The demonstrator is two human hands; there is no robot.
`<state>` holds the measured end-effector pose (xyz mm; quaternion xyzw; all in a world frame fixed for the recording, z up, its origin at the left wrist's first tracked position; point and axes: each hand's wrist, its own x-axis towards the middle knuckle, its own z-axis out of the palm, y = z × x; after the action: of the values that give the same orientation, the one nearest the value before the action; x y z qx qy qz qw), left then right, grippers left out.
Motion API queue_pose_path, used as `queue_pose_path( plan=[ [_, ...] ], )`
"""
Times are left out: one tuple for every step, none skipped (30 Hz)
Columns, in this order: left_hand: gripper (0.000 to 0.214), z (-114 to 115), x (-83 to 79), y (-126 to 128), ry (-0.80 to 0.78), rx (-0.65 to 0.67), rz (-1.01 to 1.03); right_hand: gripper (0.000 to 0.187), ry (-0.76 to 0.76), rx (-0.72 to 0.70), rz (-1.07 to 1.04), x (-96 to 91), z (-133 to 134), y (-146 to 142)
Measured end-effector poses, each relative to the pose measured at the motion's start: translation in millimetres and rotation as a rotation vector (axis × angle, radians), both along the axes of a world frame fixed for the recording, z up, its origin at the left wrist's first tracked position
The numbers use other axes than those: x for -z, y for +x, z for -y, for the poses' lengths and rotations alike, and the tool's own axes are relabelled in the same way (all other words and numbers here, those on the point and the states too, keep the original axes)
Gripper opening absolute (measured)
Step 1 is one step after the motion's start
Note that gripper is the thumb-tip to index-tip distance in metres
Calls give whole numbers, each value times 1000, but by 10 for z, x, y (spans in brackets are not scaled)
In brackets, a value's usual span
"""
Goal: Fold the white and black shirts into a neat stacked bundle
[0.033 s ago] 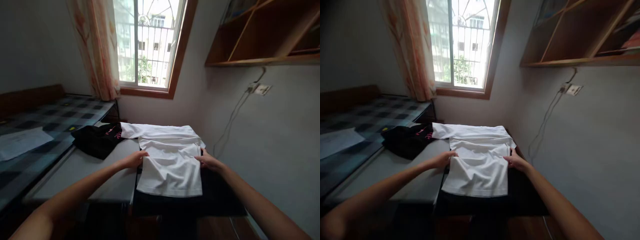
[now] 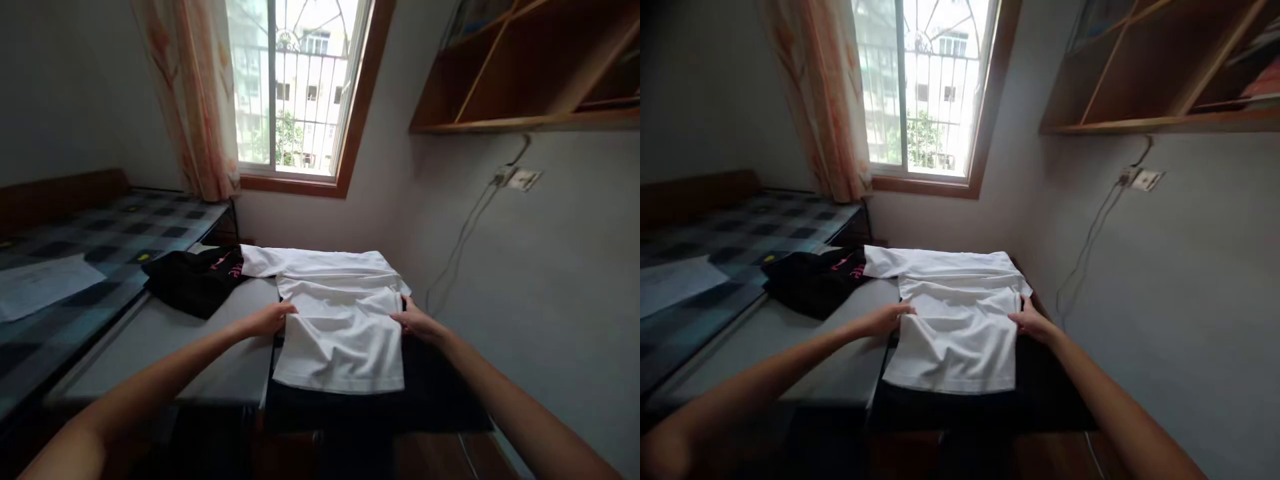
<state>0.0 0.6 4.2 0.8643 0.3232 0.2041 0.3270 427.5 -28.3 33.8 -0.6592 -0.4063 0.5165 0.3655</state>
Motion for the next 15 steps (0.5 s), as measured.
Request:
queue_pose_path(
  plan=[
    [31,-4,-47,-1,-21,-21,-4,118,26,7,-2,-28,2,25],
    [27,-4,-104,-3,-45,-34,1,118,51,8,-7,-64,8,54],
    [24,1,-172,-6,-71,-40,14,116,74,2,-15,-112,19,86],
    [20,10,-249,-12,-100,-41,44,112,100,-17,-34,-170,37,123],
    [17,23,-333,-19,-132,-28,79,106,118,-42,-51,-238,61,163],
    [16,37,-416,-28,-166,-9,109,100,133,-58,-58,-311,90,207],
    [17,50,-493,-40,-202,10,129,93,144,-71,-61,-386,125,254],
    [19,60,-558,-54,-236,25,142,87,149,-89,-60,-459,162,307],
    [21,65,-605,-72,-266,35,149,79,155,-104,-51,-527,202,368],
    [24,64,-632,-94,-293,42,150,72,158,-115,-32,-587,243,440],
    [25,58,-640,-119,-318,50,144,64,154,-118,3,-639,284,525],
    [26,49,-630,-147,-343,65,132,57,138,-115,46,-680,326,624],
    [26,39,-606,-176,-368,84,111,51,104,-112,86,-711,369,737],
    [26,29,-573,-206,-390,102,83,45,62,-98,117,-731,415,859],
    [25,22,-535,-235,-403,117,53,42,38,-81,128,-738,462,986]
  ],
)
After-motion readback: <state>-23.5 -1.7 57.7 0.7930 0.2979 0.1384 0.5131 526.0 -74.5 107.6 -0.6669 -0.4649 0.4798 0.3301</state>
